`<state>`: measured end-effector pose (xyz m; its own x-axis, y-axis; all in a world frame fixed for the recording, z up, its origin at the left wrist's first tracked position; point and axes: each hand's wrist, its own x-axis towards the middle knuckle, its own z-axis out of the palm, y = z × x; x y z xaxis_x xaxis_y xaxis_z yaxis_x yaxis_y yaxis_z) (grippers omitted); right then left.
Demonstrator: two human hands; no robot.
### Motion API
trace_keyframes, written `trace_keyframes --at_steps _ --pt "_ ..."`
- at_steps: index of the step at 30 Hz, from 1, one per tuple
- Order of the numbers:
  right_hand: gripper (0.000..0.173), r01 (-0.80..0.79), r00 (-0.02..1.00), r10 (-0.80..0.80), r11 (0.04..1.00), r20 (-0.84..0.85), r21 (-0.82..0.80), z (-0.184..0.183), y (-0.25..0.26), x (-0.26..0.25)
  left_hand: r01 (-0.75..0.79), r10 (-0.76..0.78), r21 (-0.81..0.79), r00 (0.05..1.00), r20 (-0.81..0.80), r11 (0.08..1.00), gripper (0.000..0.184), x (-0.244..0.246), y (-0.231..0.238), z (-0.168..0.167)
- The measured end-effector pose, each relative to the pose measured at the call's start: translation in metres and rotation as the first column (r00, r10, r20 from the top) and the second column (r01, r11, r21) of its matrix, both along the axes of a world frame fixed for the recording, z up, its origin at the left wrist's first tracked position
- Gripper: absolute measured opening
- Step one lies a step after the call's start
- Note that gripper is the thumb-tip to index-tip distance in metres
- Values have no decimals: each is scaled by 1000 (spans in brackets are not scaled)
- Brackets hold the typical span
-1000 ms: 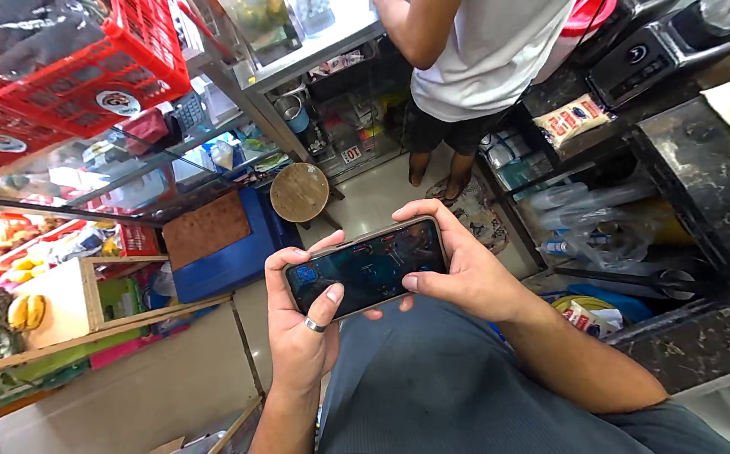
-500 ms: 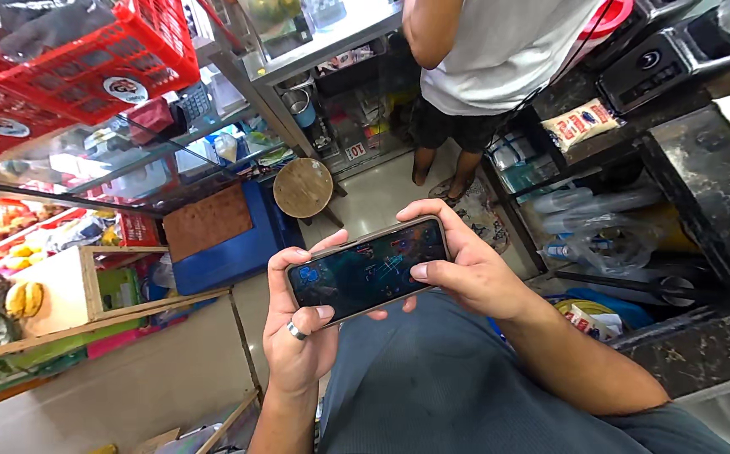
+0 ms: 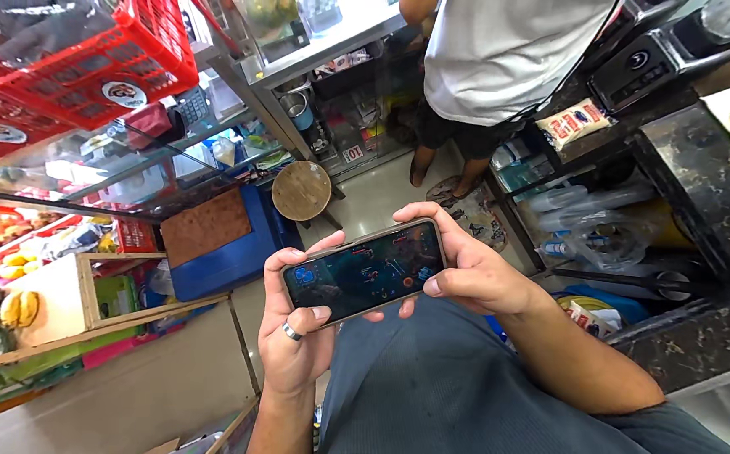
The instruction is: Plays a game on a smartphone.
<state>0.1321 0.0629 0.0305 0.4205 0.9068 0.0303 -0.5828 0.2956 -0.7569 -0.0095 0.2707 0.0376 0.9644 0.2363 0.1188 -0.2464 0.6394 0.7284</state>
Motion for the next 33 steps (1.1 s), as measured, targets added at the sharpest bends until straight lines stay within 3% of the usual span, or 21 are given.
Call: trace_keyframes --at_steps 12,15,19,23,27,31,33 --pt "71 27 1000 -27 1000 2 2 1 0 -1 -30 30 -9 1000 -1 1000 49 1 -2 1" --pt "70 31 999 -31 1000 11 3 1 0 -2 -120 123 56 991 -53 991 40 3 -9 4" --pt "70 32 999 -33 999 21 3 1 -2 -2 -165 179 158 980 -83 974 49 5 -13 5" --pt "69 40 999 -40 999 6 4 -1 -4 0 -73 81 132 995 -51 988 63 4 -9 0" --pt "68 30 1000 -30 1000 -8 10 -1 -6 1 6 -6 25 1000 -18 1000 56 3 -5 -3" --pt "69 32 999 -32 999 4 6 0 -8 2 -89 93 67 993 -66 994 43 7 -13 3" --pt "69 34 999 -34 999 6 -1 0 -9 2 -143 155 135 984 -84 980 48 9 -19 4"
